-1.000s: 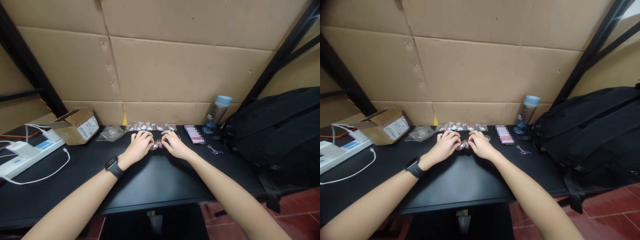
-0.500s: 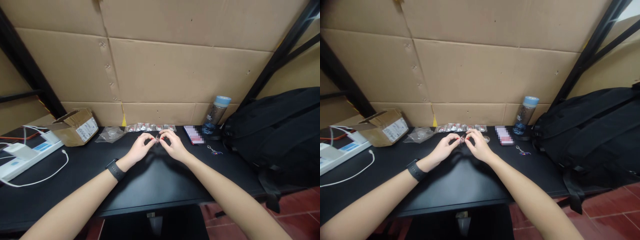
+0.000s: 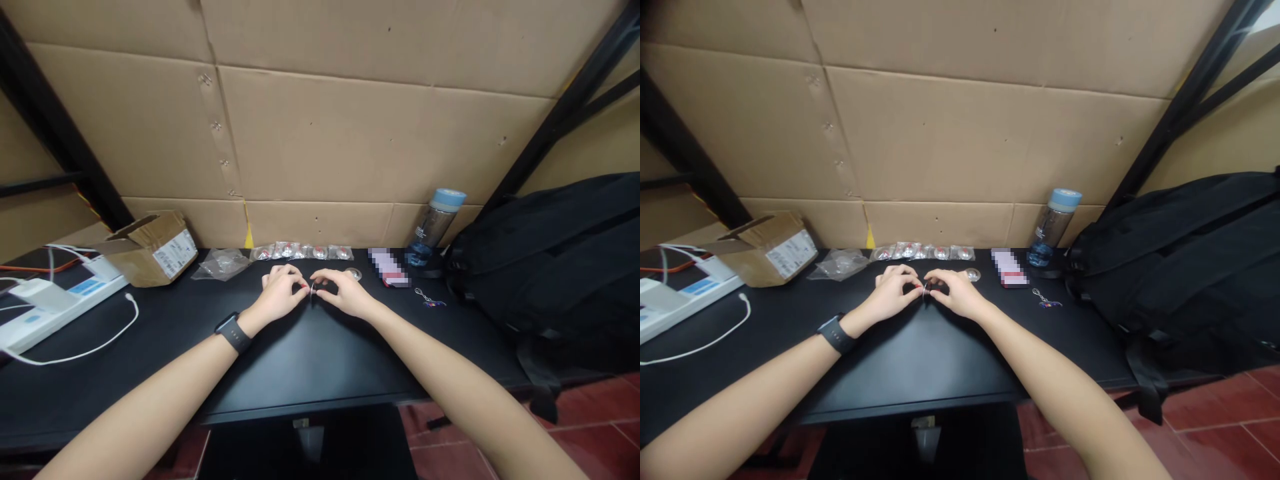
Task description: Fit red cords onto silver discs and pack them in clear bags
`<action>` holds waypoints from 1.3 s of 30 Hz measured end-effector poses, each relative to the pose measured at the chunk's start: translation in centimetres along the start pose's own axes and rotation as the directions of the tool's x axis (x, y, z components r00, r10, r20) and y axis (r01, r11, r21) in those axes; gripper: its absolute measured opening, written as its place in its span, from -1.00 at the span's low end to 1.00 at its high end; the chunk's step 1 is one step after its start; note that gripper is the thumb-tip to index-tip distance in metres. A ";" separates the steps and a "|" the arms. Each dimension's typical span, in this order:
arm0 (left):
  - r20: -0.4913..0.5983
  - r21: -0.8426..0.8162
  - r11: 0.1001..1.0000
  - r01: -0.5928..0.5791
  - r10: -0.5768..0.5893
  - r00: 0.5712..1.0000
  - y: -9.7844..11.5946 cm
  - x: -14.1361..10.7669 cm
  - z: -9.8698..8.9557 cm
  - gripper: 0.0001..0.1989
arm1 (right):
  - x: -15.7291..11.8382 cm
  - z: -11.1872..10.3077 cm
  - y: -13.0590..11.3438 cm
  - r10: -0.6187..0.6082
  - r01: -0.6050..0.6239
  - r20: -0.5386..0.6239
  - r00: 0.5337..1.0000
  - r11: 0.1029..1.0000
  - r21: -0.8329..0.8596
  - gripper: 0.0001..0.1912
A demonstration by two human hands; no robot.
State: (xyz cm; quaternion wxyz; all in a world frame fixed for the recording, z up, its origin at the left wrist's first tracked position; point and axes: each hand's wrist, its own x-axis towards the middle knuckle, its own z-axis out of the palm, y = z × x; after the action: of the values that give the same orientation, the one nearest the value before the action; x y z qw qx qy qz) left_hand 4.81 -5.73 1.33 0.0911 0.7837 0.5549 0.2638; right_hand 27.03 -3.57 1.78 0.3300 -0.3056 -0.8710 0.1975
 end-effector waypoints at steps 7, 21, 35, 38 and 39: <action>0.000 0.004 1.000 0.007 -0.007 1.000 0.0 0.0 0.0 -0.81 | 0.2 0.5 0.7 0.042 -0.042 0.007 0.999 0.999 -0.009 -0.47; -0.159 0.402 0.908 0.117 -0.057 0.986 -8.6 1.7 -8.1 -0.77 | 0.0 1.0 0.2 0.097 -0.101 -0.043 0.994 0.990 -0.096 -0.52; 0.049 0.409 0.900 0.148 -0.184 0.982 -15.4 1.5 -9.8 -0.64 | 0.0 0.0 0.2 0.121 -0.131 -0.088 0.989 0.984 -0.121 -0.52; 0.025 0.409 0.900 0.148 -0.174 0.985 -15.2 1.5 -9.1 -0.64 | 0.0 0.0 0.0 0.125 -0.133 -0.078 0.989 0.984 -0.116 -0.52; 0.004 0.412 0.899 0.150 -0.167 0.986 -15.1 1.5 -8.8 -0.64 | 0.0 0.0 0.0 0.127 -0.134 -0.074 0.989 0.984 -0.114 -0.52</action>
State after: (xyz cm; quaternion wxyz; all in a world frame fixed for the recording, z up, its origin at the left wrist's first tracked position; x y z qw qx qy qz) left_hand -11.75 -0.09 2.63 -0.0433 0.7426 0.6579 0.1179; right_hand 27.07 -3.59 1.77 0.3264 -0.3875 -0.8478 0.1565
